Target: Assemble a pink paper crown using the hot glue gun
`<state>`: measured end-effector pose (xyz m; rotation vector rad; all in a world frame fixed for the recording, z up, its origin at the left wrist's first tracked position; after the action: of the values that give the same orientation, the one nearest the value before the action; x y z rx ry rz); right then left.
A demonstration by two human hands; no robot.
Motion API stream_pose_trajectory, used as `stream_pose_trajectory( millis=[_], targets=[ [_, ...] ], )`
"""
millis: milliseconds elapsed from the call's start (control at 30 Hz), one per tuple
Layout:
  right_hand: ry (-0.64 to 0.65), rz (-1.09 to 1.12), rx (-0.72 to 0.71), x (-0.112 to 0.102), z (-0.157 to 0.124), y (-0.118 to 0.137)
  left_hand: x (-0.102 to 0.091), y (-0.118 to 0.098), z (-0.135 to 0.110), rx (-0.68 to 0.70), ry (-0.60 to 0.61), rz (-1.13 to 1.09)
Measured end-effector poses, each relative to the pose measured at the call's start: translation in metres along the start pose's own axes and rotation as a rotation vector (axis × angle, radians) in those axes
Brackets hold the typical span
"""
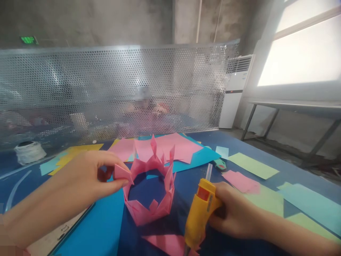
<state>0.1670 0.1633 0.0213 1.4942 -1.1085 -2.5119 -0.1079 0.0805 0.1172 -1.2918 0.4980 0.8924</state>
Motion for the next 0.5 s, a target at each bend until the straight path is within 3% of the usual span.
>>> stream_pose_trajectory(
  millis=[67, 267, 433, 500],
  targets=[
    [0.010, 0.001, 0.000, 0.000, 0.000, -0.001, 0.007, 0.003, 0.003, -0.019, 0.091, 0.065],
    [0.026, 0.002, -0.002, 0.000, 0.000, 0.000, 0.017, -0.003, 0.005, 0.078, 0.164, 0.037],
    [0.023, 0.005, -0.005, 0.000, -0.001, 0.000, 0.025, -0.006, 0.000, 0.142, 0.305, 0.084],
    [0.021, 0.004, -0.003, 0.000, 0.000, 0.000, 0.022, -0.007, -0.001, 0.152, 0.214, -0.004]
  ],
)
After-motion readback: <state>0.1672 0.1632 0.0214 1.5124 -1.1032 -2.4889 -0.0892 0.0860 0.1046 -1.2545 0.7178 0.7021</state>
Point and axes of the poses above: each hand's wrist, its own z-axis towards the middle knuckle, its own x-axis out of the palm, y = z × x, the point moved 4 cm from there along z, towards the middle knuckle, and after that the axes turned 1 degree about -y, right-handed, at the moved point
